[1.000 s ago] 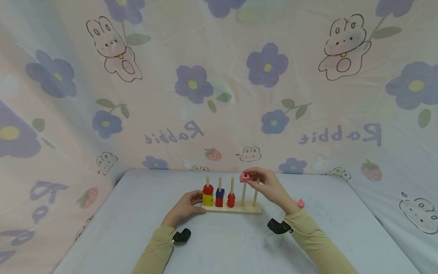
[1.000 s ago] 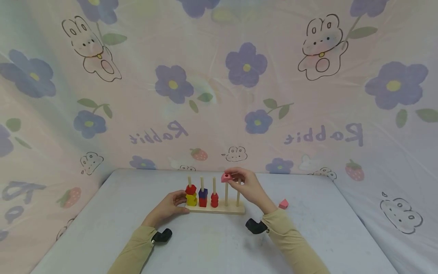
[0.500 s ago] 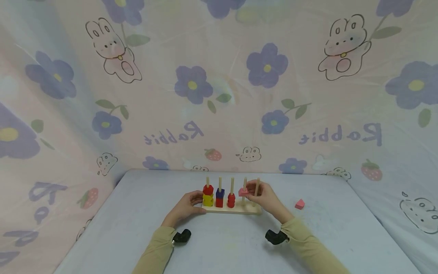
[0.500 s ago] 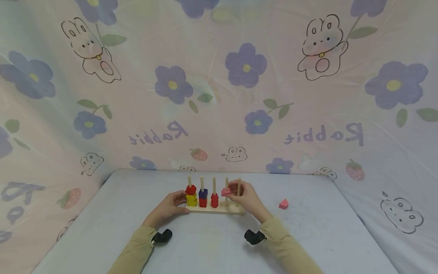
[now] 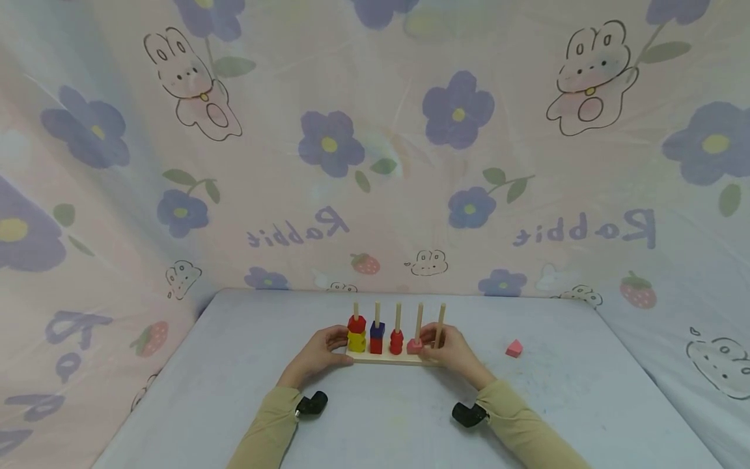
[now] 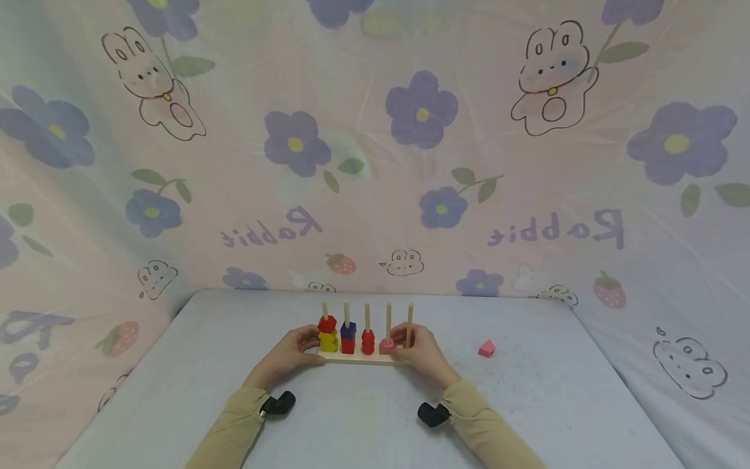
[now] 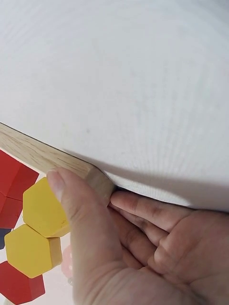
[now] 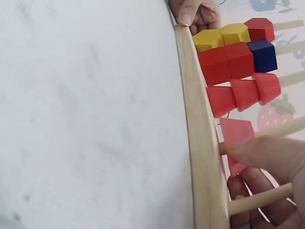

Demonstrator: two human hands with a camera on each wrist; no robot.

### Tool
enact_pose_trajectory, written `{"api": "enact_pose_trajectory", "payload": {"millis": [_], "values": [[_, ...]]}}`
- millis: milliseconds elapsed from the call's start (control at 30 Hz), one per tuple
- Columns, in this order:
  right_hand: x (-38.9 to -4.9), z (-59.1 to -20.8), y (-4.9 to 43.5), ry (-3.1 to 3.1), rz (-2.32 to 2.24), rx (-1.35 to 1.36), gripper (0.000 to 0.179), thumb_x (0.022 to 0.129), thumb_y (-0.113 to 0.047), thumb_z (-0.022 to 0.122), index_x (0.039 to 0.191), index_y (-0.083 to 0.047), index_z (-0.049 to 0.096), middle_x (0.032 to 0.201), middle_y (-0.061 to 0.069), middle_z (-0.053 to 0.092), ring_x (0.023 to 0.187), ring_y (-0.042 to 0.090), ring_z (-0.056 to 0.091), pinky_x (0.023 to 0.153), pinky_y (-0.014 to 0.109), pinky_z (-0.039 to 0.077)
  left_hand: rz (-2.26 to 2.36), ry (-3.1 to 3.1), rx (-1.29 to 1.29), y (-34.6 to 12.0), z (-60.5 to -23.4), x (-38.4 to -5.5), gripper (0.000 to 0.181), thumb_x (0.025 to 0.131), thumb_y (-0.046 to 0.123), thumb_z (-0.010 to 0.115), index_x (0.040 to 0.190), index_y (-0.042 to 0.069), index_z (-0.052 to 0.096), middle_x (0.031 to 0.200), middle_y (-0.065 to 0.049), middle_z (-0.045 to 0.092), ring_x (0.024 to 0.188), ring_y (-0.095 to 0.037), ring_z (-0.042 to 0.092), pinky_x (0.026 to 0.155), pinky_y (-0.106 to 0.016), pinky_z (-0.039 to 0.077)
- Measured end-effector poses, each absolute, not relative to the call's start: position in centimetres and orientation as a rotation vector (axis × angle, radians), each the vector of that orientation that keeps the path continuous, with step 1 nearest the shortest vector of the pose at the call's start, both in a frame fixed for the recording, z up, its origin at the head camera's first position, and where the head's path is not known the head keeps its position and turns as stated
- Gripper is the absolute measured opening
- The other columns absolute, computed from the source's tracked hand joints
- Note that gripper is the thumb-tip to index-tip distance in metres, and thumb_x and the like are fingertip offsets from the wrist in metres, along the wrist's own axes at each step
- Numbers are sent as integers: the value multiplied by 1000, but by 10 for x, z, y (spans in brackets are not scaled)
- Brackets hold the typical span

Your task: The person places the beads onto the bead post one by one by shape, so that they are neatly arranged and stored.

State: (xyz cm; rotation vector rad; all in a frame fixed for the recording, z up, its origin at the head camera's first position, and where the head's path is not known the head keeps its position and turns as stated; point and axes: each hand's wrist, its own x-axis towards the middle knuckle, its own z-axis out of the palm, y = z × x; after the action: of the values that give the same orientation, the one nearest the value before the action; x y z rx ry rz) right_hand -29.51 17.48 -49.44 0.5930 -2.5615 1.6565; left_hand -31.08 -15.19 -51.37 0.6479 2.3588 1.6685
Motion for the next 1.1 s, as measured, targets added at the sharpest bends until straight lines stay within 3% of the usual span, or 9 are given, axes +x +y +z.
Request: {"api": "enact_pose_trajectory", "payload": {"millis": [300,567,933,1100], "values": [[-286,-490,175,-2546,1616,625,32,76,3,77,105,6,62,97,16,67,90,33,63,76,37,55,1671,2385,610,-148,-507,-305,58,76,-1,78,128,-3,51,131,-20,53,117,-33,55,102,-42,43],[-279,-481,206,-2518,1464,708,39,79,2,75,114,4,59,108,17,65,100,33,61,85,49,52,1682,2374,620,-148,-505,-302,55,77,-6,76,126,-5,52,129,-22,53,116,-36,54,102,-46,41],[-267,-469,290,-2570,1161,655,45,79,1,76,121,-6,60,114,11,64,104,35,60,86,45,52,1681,2377,588,-150,-513,-307,59,75,4,80,127,-1,53,128,-16,55,114,-30,57,100,-38,45],[-264,-471,328,-2561,1124,683,42,80,-4,76,119,-5,60,113,15,65,101,21,61,85,38,53,1652,2384,596,-151,-513,-308,59,76,7,80,128,1,53,129,-14,55,115,-28,56,101,-37,44]]}}
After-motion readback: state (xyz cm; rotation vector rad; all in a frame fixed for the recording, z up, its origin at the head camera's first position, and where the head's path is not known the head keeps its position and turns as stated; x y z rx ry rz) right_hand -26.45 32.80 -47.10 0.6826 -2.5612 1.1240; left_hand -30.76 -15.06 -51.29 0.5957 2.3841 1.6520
